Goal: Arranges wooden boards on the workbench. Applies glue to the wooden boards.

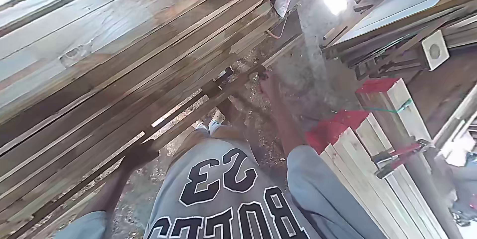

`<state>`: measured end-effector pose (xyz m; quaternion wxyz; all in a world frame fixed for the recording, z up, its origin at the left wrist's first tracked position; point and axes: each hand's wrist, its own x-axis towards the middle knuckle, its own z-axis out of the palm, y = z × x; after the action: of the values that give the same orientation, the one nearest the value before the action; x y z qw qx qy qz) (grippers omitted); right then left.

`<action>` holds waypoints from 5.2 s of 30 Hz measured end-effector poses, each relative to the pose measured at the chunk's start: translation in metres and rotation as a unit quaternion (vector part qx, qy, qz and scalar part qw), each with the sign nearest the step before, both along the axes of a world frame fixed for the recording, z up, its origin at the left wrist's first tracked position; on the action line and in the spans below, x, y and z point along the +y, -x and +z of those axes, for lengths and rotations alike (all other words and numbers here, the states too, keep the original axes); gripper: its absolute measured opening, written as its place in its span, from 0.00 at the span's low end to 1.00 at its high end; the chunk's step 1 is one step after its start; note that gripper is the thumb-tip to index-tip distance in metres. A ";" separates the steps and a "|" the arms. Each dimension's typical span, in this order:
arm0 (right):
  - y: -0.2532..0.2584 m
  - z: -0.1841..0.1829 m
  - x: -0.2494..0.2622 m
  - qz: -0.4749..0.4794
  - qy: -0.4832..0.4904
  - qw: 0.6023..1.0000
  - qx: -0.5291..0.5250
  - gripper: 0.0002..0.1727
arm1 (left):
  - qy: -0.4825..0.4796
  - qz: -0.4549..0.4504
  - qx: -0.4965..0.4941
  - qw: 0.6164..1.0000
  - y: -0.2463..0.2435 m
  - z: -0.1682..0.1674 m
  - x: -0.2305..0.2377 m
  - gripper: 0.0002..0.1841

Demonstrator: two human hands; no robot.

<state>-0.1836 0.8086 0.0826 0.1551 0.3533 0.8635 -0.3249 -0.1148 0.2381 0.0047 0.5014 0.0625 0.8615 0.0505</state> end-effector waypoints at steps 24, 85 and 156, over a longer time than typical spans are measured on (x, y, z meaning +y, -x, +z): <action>-0.048 -0.016 0.033 0.069 -0.100 0.992 -0.016 0.30 | 0.004 0.014 -0.015 1.000 -0.001 -0.002 0.001 0.29; -0.210 -0.062 -0.390 0.052 -0.043 0.994 0.085 0.29 | -0.163 0.034 -0.177 0.970 -0.063 -0.011 -0.190 0.22; -0.295 -0.036 -0.464 -0.179 0.419 0.876 0.156 0.26 | -0.140 0.036 0.109 0.983 -0.161 0.002 -0.309 0.29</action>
<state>0.1114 0.3445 0.0465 0.0911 0.3489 0.5814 -0.7294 0.0462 -0.0705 0.0065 0.3882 0.1068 0.8972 0.1816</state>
